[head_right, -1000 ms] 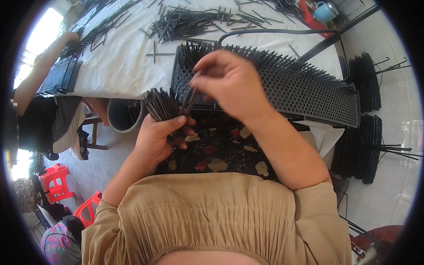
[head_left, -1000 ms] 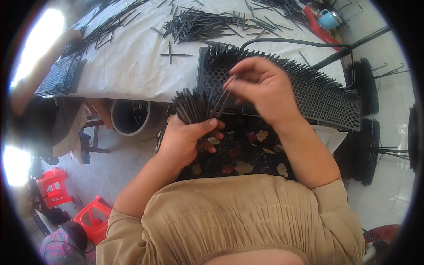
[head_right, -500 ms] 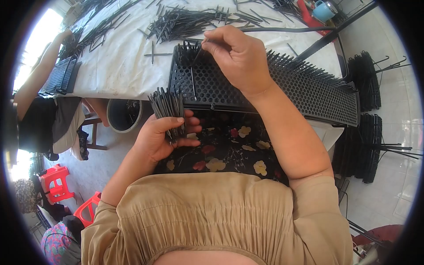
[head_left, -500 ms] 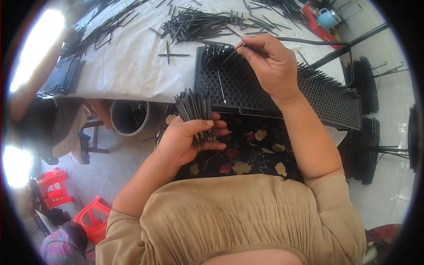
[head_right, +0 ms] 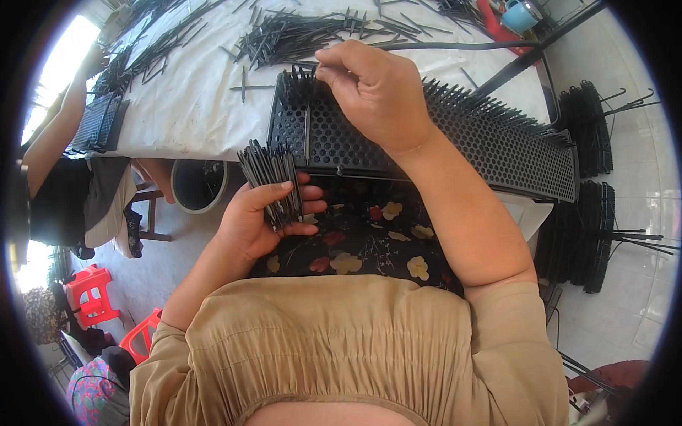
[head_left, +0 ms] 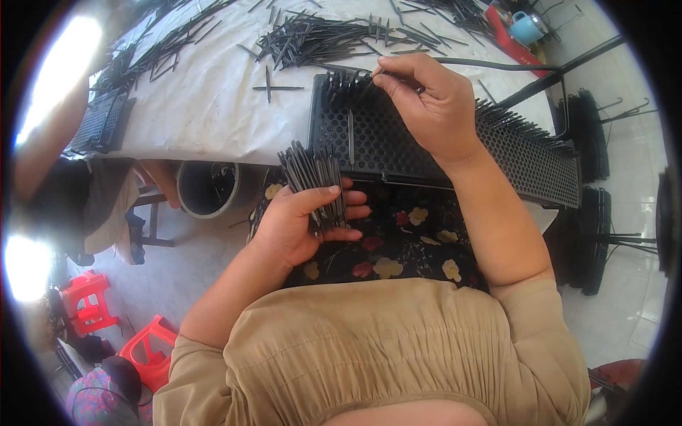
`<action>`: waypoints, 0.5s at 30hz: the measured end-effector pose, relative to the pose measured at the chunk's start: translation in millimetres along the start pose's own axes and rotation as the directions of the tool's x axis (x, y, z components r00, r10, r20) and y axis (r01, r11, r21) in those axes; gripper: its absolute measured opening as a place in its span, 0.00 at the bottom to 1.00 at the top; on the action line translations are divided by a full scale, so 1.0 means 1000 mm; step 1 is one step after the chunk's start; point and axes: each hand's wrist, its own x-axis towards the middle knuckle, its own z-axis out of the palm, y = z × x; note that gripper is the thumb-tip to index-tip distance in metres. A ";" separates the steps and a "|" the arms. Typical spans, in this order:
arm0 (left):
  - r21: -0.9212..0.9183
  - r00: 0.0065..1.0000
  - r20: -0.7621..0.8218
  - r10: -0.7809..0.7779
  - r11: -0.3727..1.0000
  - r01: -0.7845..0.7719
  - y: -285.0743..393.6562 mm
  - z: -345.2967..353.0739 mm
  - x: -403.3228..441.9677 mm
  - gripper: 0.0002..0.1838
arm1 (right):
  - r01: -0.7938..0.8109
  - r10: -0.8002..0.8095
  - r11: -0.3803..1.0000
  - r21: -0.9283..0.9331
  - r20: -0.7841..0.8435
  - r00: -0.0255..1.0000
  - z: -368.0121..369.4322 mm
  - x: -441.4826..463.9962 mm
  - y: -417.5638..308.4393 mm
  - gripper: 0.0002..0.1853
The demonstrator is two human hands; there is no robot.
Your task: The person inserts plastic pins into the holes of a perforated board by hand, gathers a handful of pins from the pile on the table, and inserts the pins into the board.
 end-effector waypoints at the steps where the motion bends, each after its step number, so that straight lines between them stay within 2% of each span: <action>1: 0.001 1.000 0.001 0.000 1.000 0.000 0.000 0.000 0.000 0.19 | 0.000 0.000 1.000 -0.001 -0.001 1.000 0.001 0.000 -0.001 0.09; 4: 0.011 1.000 -0.001 0.008 1.000 -0.008 -0.001 0.001 0.000 0.18 | -0.027 0.027 0.998 0.051 0.000 1.000 0.006 -0.001 -0.003 0.09; 10: 0.024 1.000 -0.023 0.015 1.000 -0.014 -0.003 0.002 0.000 0.16 | 0.039 -0.036 0.997 -0.061 0.041 0.999 0.013 -0.001 0.001 0.09; 12: 0.026 0.999 -0.042 0.031 0.999 -0.030 -0.003 0.003 0.000 0.16 | 0.271 -0.256 0.928 -0.257 0.092 0.962 0.011 0.004 0.006 0.09; 15: 0.042 0.996 -0.086 0.033 0.999 -0.030 -0.002 0.007 -0.002 0.16 | 0.291 -0.263 0.890 -0.351 0.125 0.957 0.013 0.003 0.011 0.08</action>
